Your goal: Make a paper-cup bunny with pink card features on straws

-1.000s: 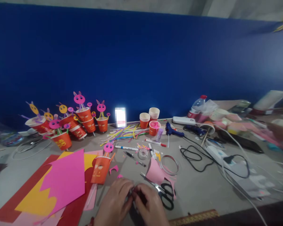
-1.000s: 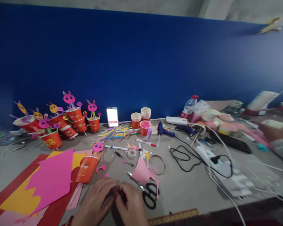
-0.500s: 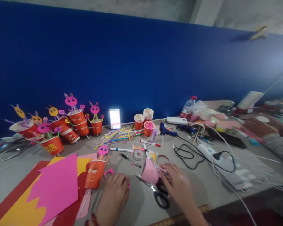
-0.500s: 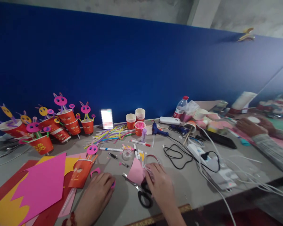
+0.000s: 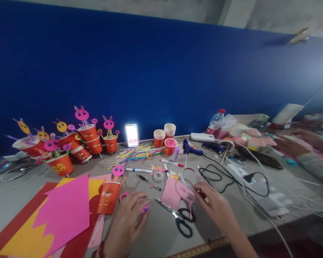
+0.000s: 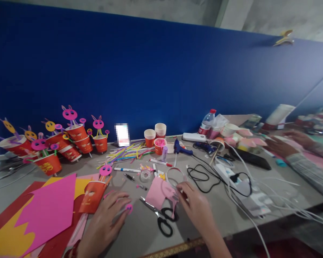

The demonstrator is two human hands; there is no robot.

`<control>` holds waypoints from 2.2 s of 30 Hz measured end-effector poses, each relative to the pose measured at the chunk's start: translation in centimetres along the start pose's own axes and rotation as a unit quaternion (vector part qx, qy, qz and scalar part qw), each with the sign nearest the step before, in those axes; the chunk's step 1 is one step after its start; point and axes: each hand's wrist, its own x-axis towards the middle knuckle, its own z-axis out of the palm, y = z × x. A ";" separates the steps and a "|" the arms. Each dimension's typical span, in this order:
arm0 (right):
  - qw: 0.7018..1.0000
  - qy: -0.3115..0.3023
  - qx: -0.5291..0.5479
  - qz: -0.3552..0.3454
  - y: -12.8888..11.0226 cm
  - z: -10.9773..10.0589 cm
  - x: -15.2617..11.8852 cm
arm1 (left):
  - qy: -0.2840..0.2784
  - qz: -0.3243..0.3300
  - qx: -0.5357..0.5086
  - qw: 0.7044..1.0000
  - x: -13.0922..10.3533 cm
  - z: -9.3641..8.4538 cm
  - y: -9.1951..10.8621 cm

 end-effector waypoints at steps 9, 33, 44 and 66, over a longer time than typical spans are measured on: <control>0.971 -0.074 0.222 -0.050 -5.8 -0.6 -0.5 | -0.118 0.063 -0.170 0.976 4.1 -2.1 3.7; 0.961 0.140 0.240 0.007 -11.0 4.9 -1.9 | 0.082 0.033 -0.075 0.993 2.4 1.1 5.5; 0.957 0.098 0.273 0.001 -10.3 3.7 -1.6 | 0.055 0.021 -0.132 0.990 2.3 0.9 5.4; 0.950 0.109 0.292 -0.020 -10.8 3.5 -1.7 | 0.108 0.028 -0.120 0.986 2.6 0.9 5.6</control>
